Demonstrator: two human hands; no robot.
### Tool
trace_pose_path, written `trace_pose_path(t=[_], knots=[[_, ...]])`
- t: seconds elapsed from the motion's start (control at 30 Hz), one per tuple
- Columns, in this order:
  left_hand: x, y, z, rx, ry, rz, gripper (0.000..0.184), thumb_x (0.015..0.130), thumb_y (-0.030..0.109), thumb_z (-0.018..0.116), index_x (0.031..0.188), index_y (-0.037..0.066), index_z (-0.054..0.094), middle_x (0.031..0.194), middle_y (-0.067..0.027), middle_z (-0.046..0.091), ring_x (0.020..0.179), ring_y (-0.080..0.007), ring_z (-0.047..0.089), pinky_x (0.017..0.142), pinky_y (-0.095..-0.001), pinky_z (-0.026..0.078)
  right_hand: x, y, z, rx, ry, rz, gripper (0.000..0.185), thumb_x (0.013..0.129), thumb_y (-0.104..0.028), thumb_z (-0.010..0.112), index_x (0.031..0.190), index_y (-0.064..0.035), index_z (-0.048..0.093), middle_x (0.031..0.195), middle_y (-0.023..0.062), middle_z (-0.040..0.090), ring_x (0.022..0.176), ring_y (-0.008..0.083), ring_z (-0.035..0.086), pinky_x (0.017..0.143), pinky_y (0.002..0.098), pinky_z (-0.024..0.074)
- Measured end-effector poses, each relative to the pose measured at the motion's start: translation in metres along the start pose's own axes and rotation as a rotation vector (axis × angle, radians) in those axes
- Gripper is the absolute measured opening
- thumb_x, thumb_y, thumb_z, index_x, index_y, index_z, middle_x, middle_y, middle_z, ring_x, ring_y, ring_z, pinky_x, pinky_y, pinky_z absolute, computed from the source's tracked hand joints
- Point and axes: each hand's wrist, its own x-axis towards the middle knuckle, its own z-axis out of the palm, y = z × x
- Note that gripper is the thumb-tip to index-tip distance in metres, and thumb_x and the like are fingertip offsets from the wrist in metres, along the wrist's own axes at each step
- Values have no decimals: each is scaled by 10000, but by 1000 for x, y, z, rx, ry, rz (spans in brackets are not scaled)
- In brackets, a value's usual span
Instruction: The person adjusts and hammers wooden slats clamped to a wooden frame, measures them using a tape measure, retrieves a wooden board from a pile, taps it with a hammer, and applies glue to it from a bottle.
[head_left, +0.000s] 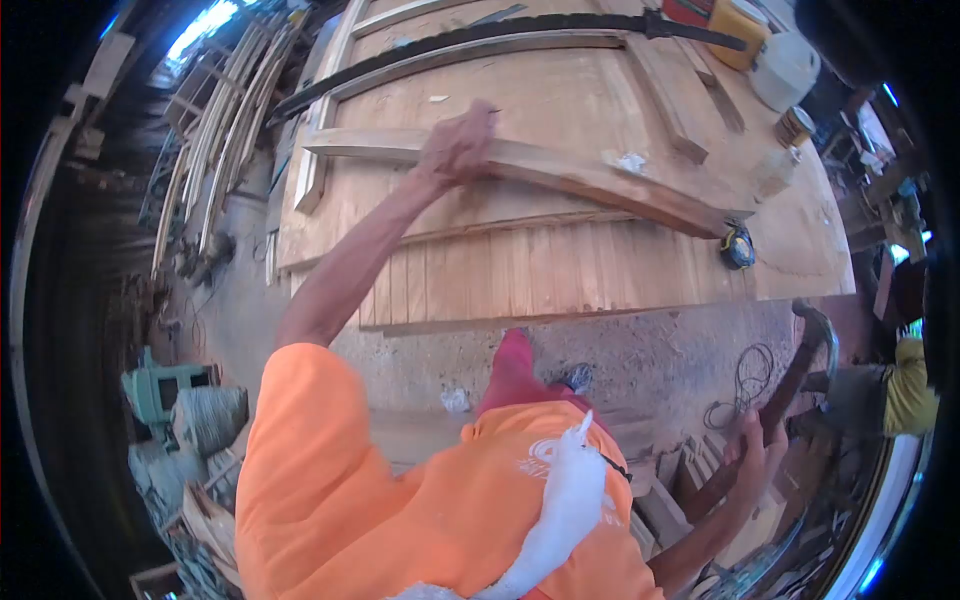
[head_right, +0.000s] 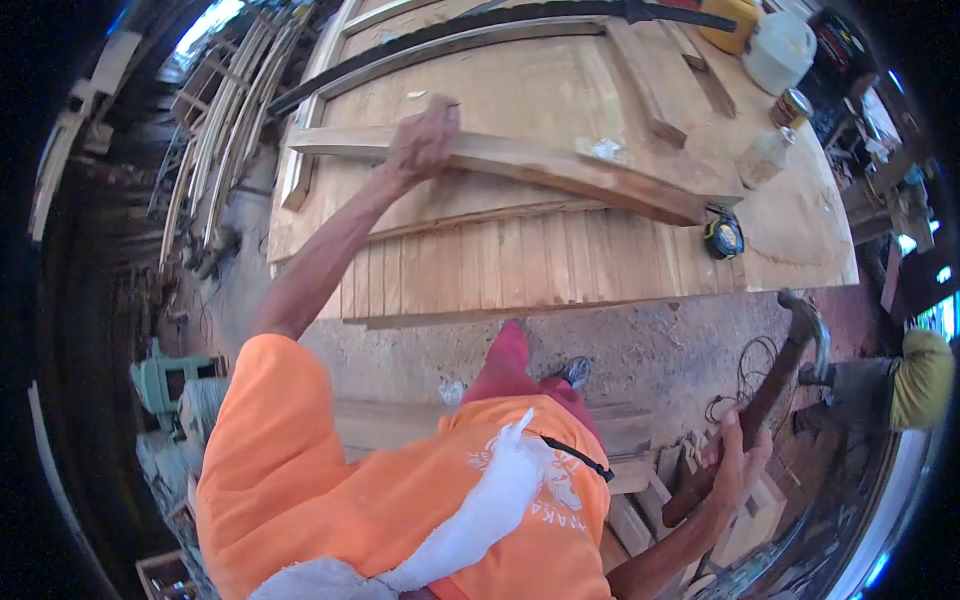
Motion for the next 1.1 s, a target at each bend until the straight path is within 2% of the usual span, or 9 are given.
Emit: trace_pose_path(t=[0.23,0.3,0.37,0.57,0.67,0.83,0.93,1.03,1.1], knots=[[-71,142,-63,-53,54,-94,164,1077,188,480,1123,39,532,864,-235,639,792,-464,668,665,-534,526,5,-1,-33,22,-69,-125,235,1014,-228,714,1095,-38,601,687,-21,516,475,61,428,431,252,357],[-113,133,-56,40,46,22,166,1068,183,498,1141,42,545,880,-234,651,769,-466,668,642,-522,526,1,-14,-27,41,-1,-104,238,1008,-216,714,1097,-31,593,711,-18,521,484,63,438,433,255,363],[-146,134,-50,82,44,-151,176,1084,179,486,1162,35,553,875,-228,677,729,-451,674,621,-508,526,6,-13,-28,10,-14,-58,234,1002,-199,712,1092,-20,591,711,-20,514,493,66,448,442,255,366],[-200,79,-19,125,181,-188,156,1110,136,465,1155,16,554,773,-184,673,655,-384,682,592,-493,515,3,-5,6,41,-214,51,160,981,-142,721,1043,-29,627,661,-31,537,507,59,478,477,247,381],[-202,78,-19,76,166,-225,141,1098,101,489,1142,4,582,841,-193,690,722,-357,692,645,-461,528,-4,8,17,28,-310,97,168,975,-143,730,1073,-39,643,673,-42,543,516,55,485,479,248,384],[-151,136,-41,128,441,-211,153,1066,93,591,1071,-15,699,987,-131,707,906,-228,675,805,-365,529,-19,11,24,-129,-305,171,207,984,-136,704,1154,-30,656,712,-50,550,542,51,495,492,247,394],[-97,208,-36,-511,196,-397,135,1008,89,681,1091,1,740,1024,-101,744,944,-175,694,856,-332,541,-17,8,26,-254,-332,143,219,997,-152,683,1174,-27,653,721,-49,551,550,50,502,499,250,402],[-56,239,-3,-1097,-187,-515,162,1012,128,721,1130,23,757,1074,-53,758,979,-105,673,894,-273,525,-25,-14,31,-55,-341,119,240,1017,-176,660,1205,-27,646,707,-48,545,555,53,511,501,251,406],[-46,239,37,-1239,-233,-460,164,1009,137,726,1127,30,765,1060,-39,762,961,-90,671,872,-259,522,-37,-22,33,108,-271,9,262,1025,-170,651,1241,-24,629,693,-40,534,538,59,509,487,259,409]])
